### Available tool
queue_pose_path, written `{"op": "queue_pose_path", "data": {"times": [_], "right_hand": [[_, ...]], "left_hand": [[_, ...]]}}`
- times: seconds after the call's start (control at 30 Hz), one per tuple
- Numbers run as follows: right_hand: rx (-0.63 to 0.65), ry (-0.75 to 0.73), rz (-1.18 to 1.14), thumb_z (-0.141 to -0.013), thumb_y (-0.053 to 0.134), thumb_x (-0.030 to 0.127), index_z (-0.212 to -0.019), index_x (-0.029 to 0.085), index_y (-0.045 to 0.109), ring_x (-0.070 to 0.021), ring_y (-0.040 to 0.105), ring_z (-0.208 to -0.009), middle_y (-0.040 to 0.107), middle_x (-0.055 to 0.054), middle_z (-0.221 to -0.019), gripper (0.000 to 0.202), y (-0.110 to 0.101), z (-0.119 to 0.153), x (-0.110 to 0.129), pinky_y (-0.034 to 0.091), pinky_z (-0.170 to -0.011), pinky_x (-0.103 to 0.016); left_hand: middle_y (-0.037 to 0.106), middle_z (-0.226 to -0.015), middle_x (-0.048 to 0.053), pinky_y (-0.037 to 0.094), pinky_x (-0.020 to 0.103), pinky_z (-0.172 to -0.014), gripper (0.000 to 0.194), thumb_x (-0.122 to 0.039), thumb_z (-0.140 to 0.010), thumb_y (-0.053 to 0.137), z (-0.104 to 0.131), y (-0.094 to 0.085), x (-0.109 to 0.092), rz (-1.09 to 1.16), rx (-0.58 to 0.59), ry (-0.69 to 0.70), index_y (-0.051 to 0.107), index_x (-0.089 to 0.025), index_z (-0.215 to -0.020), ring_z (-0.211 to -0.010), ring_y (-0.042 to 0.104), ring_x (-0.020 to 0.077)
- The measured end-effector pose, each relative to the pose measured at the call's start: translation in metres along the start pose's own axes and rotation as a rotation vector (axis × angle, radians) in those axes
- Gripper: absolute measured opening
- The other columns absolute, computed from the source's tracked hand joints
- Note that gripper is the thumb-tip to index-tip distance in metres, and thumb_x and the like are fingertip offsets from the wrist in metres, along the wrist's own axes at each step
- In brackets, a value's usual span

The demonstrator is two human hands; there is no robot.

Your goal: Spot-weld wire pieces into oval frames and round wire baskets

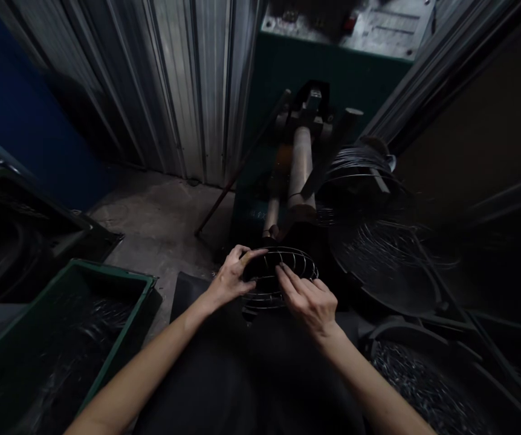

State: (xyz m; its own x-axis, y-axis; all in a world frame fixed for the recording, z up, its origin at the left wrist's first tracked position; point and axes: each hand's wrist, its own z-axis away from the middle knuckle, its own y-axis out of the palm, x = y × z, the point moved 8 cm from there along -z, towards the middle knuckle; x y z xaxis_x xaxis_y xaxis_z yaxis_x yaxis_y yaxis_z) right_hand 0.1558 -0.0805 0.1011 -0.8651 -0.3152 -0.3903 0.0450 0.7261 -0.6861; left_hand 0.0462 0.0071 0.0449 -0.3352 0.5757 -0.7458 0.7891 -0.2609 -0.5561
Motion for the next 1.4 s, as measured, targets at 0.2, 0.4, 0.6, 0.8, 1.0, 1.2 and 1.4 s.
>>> {"op": "queue_pose_path", "data": {"times": [0.2, 0.4, 0.6, 0.8, 1.0, 1.2, 1.4], "right_hand": [[-0.027, 0.024, -0.042, -0.087, 0.053, 0.009, -0.123, 0.021, 0.061, -0.0066, 0.055, -0.057, 0.067, -0.003, -0.116, 0.038, -0.002, 0.003, -0.002, 0.033, -0.057, -0.029], [-0.044, 0.026, -0.029, -0.087, 0.051, 0.008, -0.125, 0.021, 0.060, -0.0087, 0.054, -0.058, 0.067, -0.004, -0.116, 0.041, 0.005, 0.000, -0.007, 0.033, -0.058, -0.030], [-0.085, 0.011, 0.042, -0.088, 0.051, 0.009, -0.124, 0.022, 0.060, -0.0095, 0.052, -0.056, 0.067, -0.004, -0.116, 0.040, 0.017, -0.006, -0.008, 0.033, -0.058, -0.030], [-0.137, 0.018, -0.022, -0.089, 0.049, 0.009, -0.133, 0.025, 0.052, -0.0101, 0.053, -0.057, 0.067, -0.002, -0.115, 0.047, 0.026, -0.005, -0.011, 0.033, -0.056, -0.031], [-0.135, 0.053, 0.010, -0.089, 0.050, 0.010, -0.123, 0.027, 0.061, -0.0086, 0.053, -0.054, 0.067, 0.001, -0.114, 0.039, 0.031, -0.007, -0.005, 0.034, -0.054, -0.030], [0.010, 0.407, -0.215, -0.089, 0.052, 0.022, -0.124, 0.027, 0.060, -0.0093, 0.067, -0.075, 0.069, -0.001, -0.113, 0.036, -0.004, 0.060, -0.031, 0.043, -0.062, -0.022], [0.519, 1.316, -0.080, -0.072, 0.047, 0.059, -0.075, 0.026, 0.070, -0.0295, 0.064, -0.053, 0.071, -0.010, -0.067, 0.040, -0.029, 0.306, -0.113, 0.048, -0.053, -0.041]], "left_hand": [[0.043, -0.109, 0.003, 0.049, 0.037, -0.091, 0.069, -0.007, -0.067, 0.064, -0.007, -0.003, -0.003, 0.054, 0.028, 0.050, 0.047, -0.030, -0.130, -0.102, 0.050, 0.0196], [0.044, -0.108, 0.003, 0.050, 0.035, -0.089, 0.068, -0.008, -0.068, 0.066, -0.020, -0.006, 0.001, 0.066, 0.014, 0.108, 0.047, -0.029, -0.131, -0.101, 0.051, 0.0192], [0.044, -0.111, 0.004, 0.047, 0.036, -0.094, 0.073, -0.007, -0.067, 0.067, -0.029, -0.004, 0.014, 0.015, -0.002, 0.153, 0.045, -0.031, -0.133, -0.107, 0.049, 0.0207], [0.042, -0.115, 0.005, 0.046, 0.038, -0.095, 0.074, -0.009, -0.068, 0.068, -0.035, -0.007, 0.024, -0.095, -0.025, 0.193, 0.044, -0.033, -0.134, -0.107, 0.049, 0.0216], [0.042, -0.124, 0.006, 0.041, 0.043, -0.102, 0.071, -0.012, -0.073, 0.064, -0.025, -0.015, 0.029, -0.111, -0.031, 0.248, 0.039, -0.034, -0.136, -0.116, 0.046, 0.0242], [0.051, -0.112, 0.006, 0.045, 0.039, -0.096, 0.078, -0.024, -0.072, 0.069, -0.010, -0.021, 0.061, 0.001, -0.199, 0.065, 0.030, -0.024, -0.140, -0.106, 0.054, 0.0202], [0.053, -0.100, 0.002, 0.048, 0.032, -0.089, 0.061, -0.022, -0.070, 0.067, 0.002, -0.024, 0.051, 0.018, -0.254, 0.038, 0.047, -0.022, -0.128, -0.096, 0.057, 0.0157]]}}
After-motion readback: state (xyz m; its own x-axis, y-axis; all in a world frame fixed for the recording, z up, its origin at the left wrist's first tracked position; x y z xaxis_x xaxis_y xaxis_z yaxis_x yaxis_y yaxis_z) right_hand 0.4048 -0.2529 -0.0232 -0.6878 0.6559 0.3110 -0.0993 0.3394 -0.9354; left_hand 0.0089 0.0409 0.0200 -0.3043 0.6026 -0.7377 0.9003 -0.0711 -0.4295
